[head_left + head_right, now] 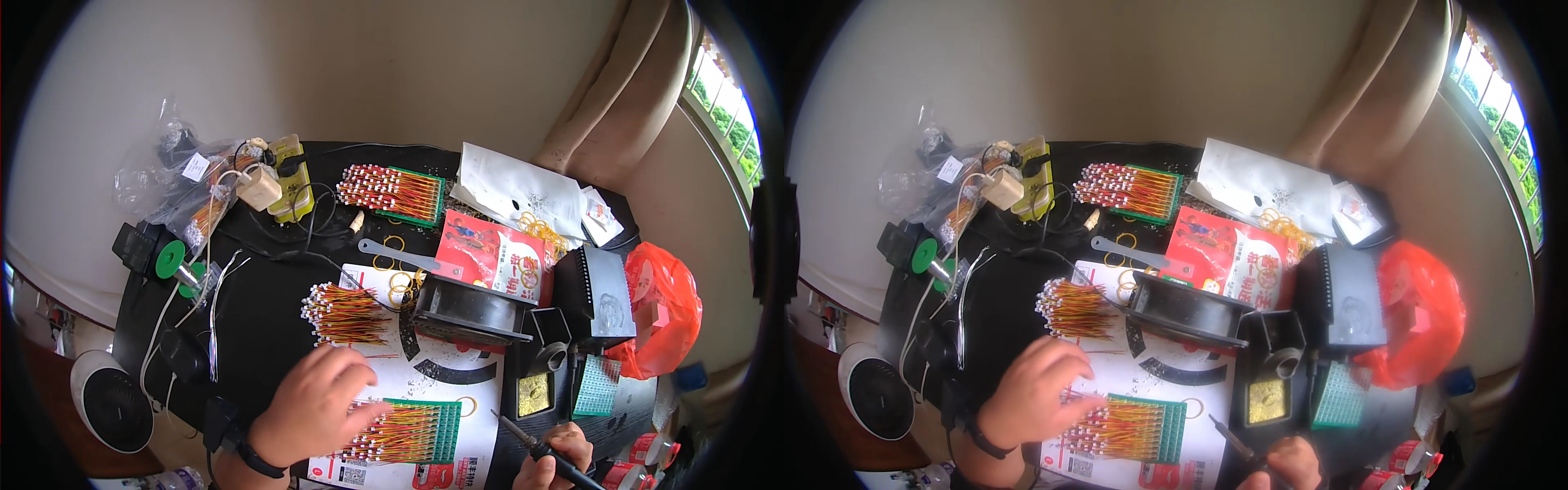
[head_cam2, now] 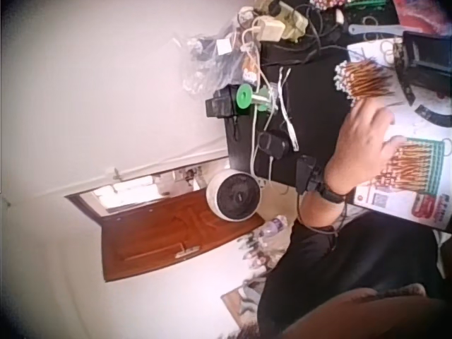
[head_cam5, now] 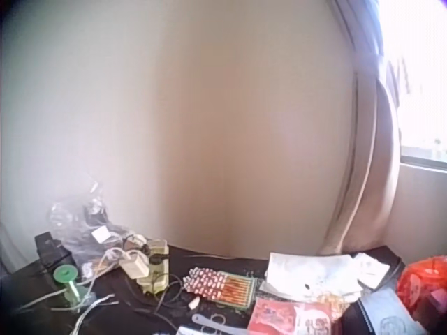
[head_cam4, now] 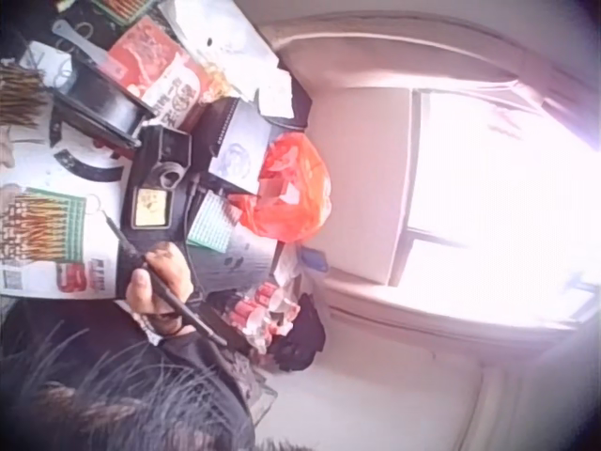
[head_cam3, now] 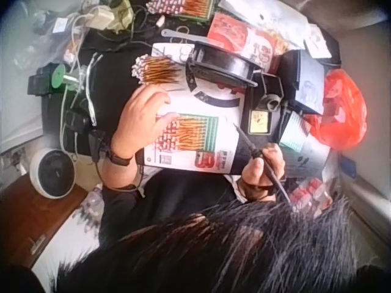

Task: Soldering components onto a green printed circuit board.

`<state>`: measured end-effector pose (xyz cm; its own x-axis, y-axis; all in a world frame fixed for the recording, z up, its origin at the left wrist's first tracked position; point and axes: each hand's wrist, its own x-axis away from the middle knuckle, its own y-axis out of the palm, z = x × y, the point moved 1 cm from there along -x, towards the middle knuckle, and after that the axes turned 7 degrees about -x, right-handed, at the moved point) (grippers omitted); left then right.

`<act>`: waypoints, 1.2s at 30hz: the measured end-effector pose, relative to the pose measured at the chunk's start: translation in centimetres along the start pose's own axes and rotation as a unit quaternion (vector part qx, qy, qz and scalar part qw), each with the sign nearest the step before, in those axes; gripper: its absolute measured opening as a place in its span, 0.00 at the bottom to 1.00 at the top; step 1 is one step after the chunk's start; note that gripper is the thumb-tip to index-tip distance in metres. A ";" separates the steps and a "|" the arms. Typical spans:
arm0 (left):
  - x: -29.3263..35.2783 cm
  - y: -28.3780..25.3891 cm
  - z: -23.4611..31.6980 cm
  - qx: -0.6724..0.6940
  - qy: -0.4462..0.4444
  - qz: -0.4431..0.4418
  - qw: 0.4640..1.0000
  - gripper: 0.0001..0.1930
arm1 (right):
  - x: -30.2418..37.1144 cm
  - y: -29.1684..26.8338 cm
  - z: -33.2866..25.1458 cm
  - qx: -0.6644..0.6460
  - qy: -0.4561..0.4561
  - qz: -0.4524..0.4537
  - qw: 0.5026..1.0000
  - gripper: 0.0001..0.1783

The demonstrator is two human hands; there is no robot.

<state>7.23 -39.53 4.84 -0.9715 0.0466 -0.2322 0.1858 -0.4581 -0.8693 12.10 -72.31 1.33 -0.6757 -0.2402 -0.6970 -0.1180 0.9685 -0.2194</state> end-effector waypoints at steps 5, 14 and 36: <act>-0.4 1.9 -1.2 -0.110 -0.092 0.020 0.989 0.07 | 0.6 -0.6 0.3 0.032 -0.019 0.007 0.999 0.17; -0.3 2.3 -1.0 -0.089 -0.088 0.036 0.991 0.10 | -1.4 -0.5 -1.2 0.142 -0.105 -0.085 0.981 0.24; 0.4 1.8 1.9 0.125 -0.042 0.178 0.975 0.07 | -2.6 3.7 2.3 0.210 0.004 -0.153 0.966 0.21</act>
<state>6.90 -42.01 4.02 -0.8623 -0.2241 -0.4542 0.4828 -0.6342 -0.6039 15.12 -68.20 0.79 -0.6624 -0.5086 -0.5500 -0.0084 0.7392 -0.6734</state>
